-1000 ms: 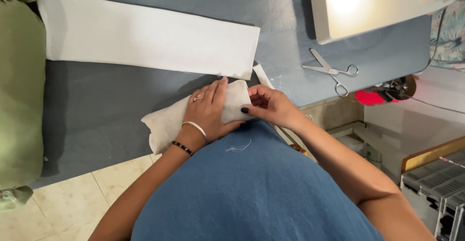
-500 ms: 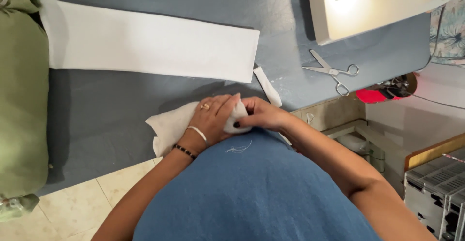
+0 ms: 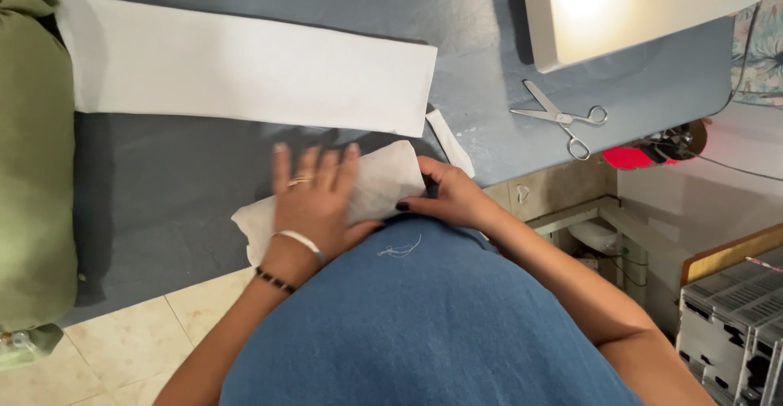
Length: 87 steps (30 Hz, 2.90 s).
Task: Folding fabric and using scissors to push stuffing into a small pillow casing.
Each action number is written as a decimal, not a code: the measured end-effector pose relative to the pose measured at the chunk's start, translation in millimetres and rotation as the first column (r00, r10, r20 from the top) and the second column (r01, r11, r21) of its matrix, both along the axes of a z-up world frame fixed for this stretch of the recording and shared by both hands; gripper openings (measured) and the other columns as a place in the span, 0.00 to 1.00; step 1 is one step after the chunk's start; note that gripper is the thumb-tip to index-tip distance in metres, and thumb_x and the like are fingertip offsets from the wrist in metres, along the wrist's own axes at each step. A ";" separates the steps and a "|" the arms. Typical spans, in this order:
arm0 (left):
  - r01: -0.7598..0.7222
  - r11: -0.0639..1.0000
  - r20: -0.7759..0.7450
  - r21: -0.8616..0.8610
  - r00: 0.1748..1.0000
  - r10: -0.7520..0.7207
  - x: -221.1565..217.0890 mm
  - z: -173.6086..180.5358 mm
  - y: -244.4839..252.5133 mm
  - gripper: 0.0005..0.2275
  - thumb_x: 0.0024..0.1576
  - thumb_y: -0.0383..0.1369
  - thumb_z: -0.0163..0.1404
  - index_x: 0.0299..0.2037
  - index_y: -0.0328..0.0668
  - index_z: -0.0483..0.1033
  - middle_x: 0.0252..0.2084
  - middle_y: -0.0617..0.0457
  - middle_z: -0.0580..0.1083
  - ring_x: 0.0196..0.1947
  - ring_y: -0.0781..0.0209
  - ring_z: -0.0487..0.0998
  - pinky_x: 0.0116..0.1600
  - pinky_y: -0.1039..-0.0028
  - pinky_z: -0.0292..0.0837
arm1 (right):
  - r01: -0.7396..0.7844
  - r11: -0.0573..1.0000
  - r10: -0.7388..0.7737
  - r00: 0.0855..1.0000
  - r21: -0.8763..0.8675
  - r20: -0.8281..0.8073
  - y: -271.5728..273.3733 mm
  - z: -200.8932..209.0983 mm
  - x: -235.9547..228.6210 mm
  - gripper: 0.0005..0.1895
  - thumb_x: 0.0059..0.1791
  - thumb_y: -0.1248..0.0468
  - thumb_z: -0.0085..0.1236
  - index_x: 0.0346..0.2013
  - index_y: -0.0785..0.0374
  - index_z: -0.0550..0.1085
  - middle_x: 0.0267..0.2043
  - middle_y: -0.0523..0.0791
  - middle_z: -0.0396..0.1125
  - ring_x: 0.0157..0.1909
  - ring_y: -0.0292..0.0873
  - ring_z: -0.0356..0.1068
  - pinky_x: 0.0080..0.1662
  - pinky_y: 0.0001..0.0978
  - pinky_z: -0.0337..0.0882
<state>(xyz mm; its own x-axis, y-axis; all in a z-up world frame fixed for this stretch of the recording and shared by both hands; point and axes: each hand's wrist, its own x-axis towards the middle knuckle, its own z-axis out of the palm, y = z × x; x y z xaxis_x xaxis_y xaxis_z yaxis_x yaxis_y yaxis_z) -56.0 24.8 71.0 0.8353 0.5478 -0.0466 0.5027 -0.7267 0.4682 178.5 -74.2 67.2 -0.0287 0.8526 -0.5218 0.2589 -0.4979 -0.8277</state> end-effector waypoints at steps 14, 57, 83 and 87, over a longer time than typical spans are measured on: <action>-0.057 0.983 0.103 0.175 0.994 0.039 -46.3 -74.3 -15.8 0.37 0.49 0.52 0.54 0.73 0.61 0.62 0.59 0.61 0.70 0.57 0.59 0.72 0.58 0.61 0.66 | -0.223 0.974 0.220 0.881 0.041 -0.418 14.8 -22.3 -34.6 0.12 0.47 0.69 0.66 0.44 0.64 0.77 0.44 0.46 0.77 0.49 0.37 0.71 0.51 0.36 0.74; -0.690 0.588 0.066 -0.421 0.623 0.779 -144.2 -61.4 -25.2 0.12 0.49 0.42 0.66 0.36 0.52 0.78 0.26 0.55 0.78 0.35 0.50 0.82 0.40 0.67 0.75 | 0.228 0.974 -0.222 0.941 -0.007 -0.254 -0.2 -8.9 -33.8 0.17 0.48 0.72 0.63 0.52 0.68 0.74 0.48 0.51 0.77 0.51 0.42 0.73 0.54 0.42 0.75; -0.192 0.967 0.709 0.167 0.705 0.017 -50.5 112.5 -1.2 0.05 0.60 0.31 0.55 0.42 0.52 0.83 0.41 0.58 0.79 0.44 0.54 0.80 0.56 0.67 0.79 | -0.276 0.706 -0.030 0.908 0.653 0.417 25.7 112.7 7.9 0.24 0.42 0.55 0.71 0.48 0.62 0.77 0.45 0.48 0.73 0.41 0.51 0.73 0.45 0.44 0.75; -0.053 0.996 0.748 0.068 0.664 -0.016 -51.5 106.5 0.1 0.10 0.60 0.32 0.52 0.50 0.43 0.79 0.52 0.47 0.77 0.50 0.46 0.80 0.58 0.58 0.79 | -0.471 0.380 0.073 0.873 0.796 0.482 37.5 158.2 -25.8 0.14 0.42 0.61 0.73 0.41 0.58 0.81 0.49 0.49 0.73 0.48 0.54 0.70 0.50 0.46 0.74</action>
<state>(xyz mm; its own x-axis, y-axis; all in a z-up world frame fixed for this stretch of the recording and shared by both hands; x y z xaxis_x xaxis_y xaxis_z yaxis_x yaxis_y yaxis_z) -107.6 24.9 177.5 0.5602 0.5367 0.6310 0.0233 -0.7716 0.6357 152.7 -36.7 225.5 -0.3613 0.8030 0.4740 0.5643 0.5930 -0.5744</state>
